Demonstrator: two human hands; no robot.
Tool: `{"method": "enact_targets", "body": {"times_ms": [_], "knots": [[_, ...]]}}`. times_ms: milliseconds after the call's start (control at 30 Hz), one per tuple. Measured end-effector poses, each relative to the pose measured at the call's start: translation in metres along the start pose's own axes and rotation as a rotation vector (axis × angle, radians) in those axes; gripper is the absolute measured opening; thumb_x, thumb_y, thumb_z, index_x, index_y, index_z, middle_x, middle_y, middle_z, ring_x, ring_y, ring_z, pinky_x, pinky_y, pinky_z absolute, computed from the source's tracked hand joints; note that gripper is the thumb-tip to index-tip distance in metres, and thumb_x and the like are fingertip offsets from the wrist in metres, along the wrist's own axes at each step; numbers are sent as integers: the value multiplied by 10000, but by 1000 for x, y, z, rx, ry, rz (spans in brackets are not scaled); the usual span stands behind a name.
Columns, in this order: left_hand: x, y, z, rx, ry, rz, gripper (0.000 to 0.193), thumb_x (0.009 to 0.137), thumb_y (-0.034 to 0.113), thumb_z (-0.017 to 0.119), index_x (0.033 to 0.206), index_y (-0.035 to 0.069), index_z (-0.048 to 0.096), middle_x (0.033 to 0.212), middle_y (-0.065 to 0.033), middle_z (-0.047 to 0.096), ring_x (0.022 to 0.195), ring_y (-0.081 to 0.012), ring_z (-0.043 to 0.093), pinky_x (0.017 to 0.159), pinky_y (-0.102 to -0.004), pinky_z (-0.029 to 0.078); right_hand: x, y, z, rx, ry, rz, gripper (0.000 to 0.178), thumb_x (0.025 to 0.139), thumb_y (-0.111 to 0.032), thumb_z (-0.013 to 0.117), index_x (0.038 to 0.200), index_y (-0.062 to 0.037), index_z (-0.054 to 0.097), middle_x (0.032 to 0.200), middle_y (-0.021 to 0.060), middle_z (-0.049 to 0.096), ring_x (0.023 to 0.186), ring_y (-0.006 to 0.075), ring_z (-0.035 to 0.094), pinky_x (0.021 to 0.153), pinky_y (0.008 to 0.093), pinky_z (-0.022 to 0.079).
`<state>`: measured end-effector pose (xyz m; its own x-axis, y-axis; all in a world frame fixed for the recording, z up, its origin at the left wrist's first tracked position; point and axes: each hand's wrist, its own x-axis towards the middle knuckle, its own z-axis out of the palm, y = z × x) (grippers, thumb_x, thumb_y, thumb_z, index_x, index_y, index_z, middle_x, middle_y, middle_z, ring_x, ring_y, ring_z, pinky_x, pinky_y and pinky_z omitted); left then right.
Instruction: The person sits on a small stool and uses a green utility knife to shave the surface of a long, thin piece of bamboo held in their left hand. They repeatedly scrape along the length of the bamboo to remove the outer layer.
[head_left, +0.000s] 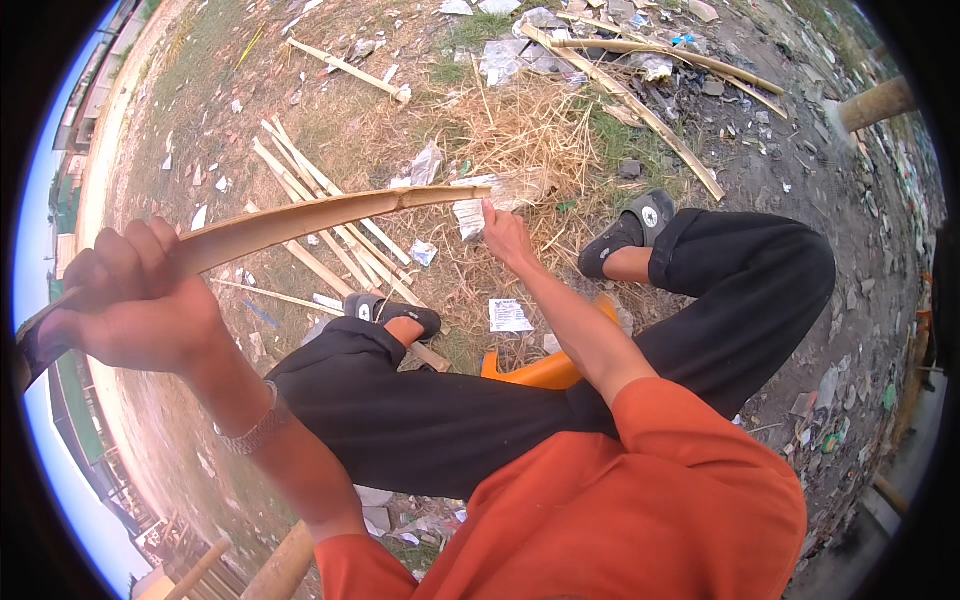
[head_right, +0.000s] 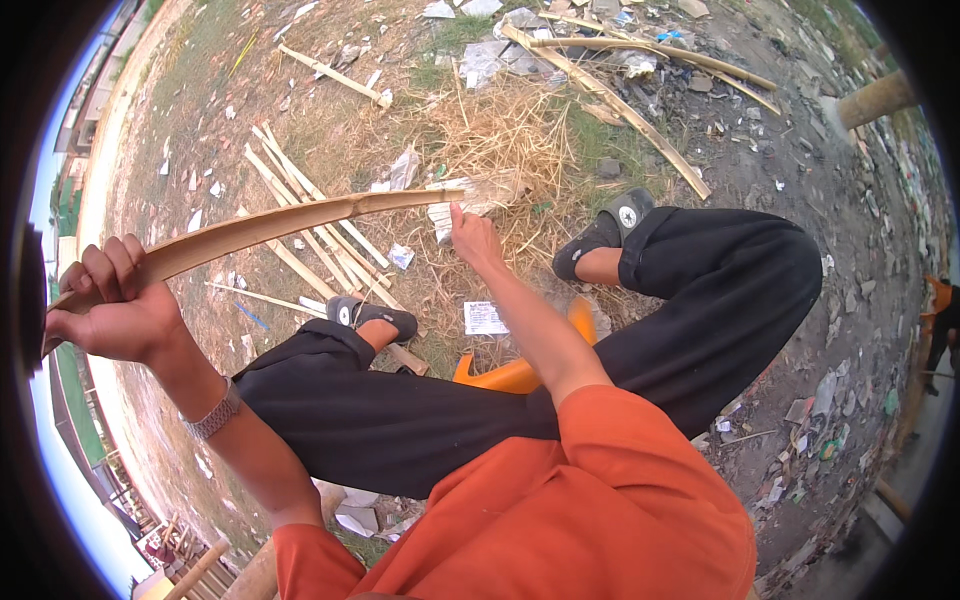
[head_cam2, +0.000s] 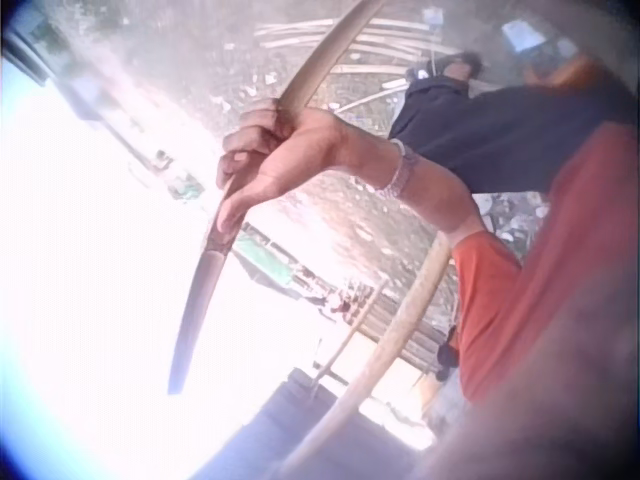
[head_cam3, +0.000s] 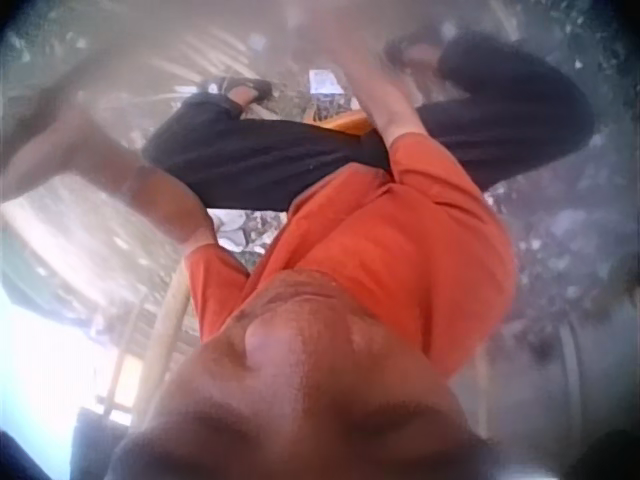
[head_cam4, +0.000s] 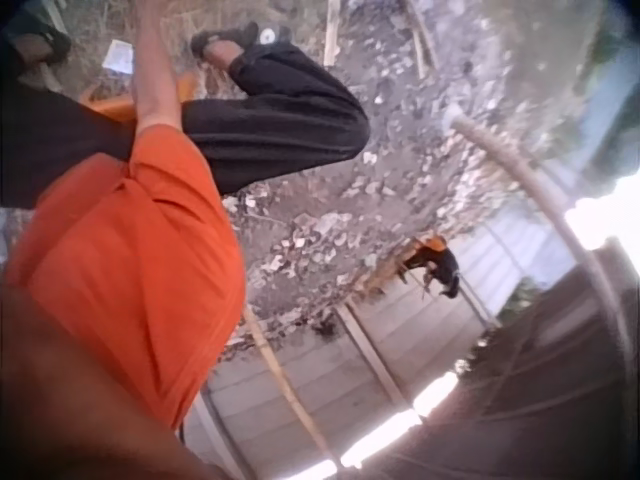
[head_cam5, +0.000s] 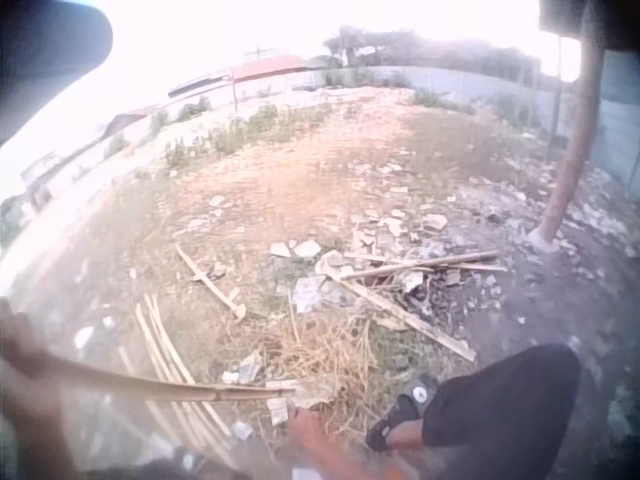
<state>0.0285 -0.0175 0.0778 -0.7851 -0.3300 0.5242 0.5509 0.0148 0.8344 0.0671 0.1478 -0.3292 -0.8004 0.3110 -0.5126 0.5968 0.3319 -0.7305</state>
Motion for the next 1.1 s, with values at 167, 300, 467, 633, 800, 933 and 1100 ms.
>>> {"method": "enact_targets", "body": {"times_ms": [167,300,467,633,800,933,1100], "knots": [[20,-6,-32,-236,-232,-63,589,824,643,469,565,131,336,551,16,177,536,-133,168,544,-305,168,4,0,5,-67,130,64,719,940,-532,266,907,66,665,892,339,616,889,477,604,823,523,465],[-12,6,18,-148,-34,27,354,769,194,460,564,190,172,526,20,112,485,-109,119,508,-281,165,9,0,1,-150,110,105,702,948,-514,254,930,51,671,930,313,626,921,451,610,835,508,473],[8,0,-10,-247,-179,-13,362,783,353,467,567,158,253,529,15,137,501,-118,134,518,-290,161,18,-1,10,-206,166,104,666,958,-482,254,928,28,681,946,281,636,938,430,614,834,504,477],[-7,4,3,-65,-63,42,654,777,723,475,552,135,298,532,17,169,524,-129,153,530,-297,148,32,23,12,-331,157,137,656,958,-492,256,1038,29,646,1054,279,612,1015,412,590,879,505,448],[-3,0,-9,-94,-51,5,639,744,731,517,558,149,332,544,30,181,531,-116,165,528,-294,138,24,32,15,-206,178,143,686,951,-512,250,979,38,659,984,315,616,969,444,597,861,509,454],[15,-4,-39,-234,-259,-72,593,762,676,553,567,146,372,552,34,200,547,-115,195,536,-295,148,16,10,9,-72,124,83,691,949,-513,253,982,49,653,943,328,616,940,472,593,848,523,456],[11,-2,-25,-621,-632,-196,353,828,316,417,562,189,222,490,28,153,459,-95,131,501,-276,167,24,31,9,-172,134,172,664,949,-497,284,969,50,661,973,302,627,940,447,608,866,515,451]]}}
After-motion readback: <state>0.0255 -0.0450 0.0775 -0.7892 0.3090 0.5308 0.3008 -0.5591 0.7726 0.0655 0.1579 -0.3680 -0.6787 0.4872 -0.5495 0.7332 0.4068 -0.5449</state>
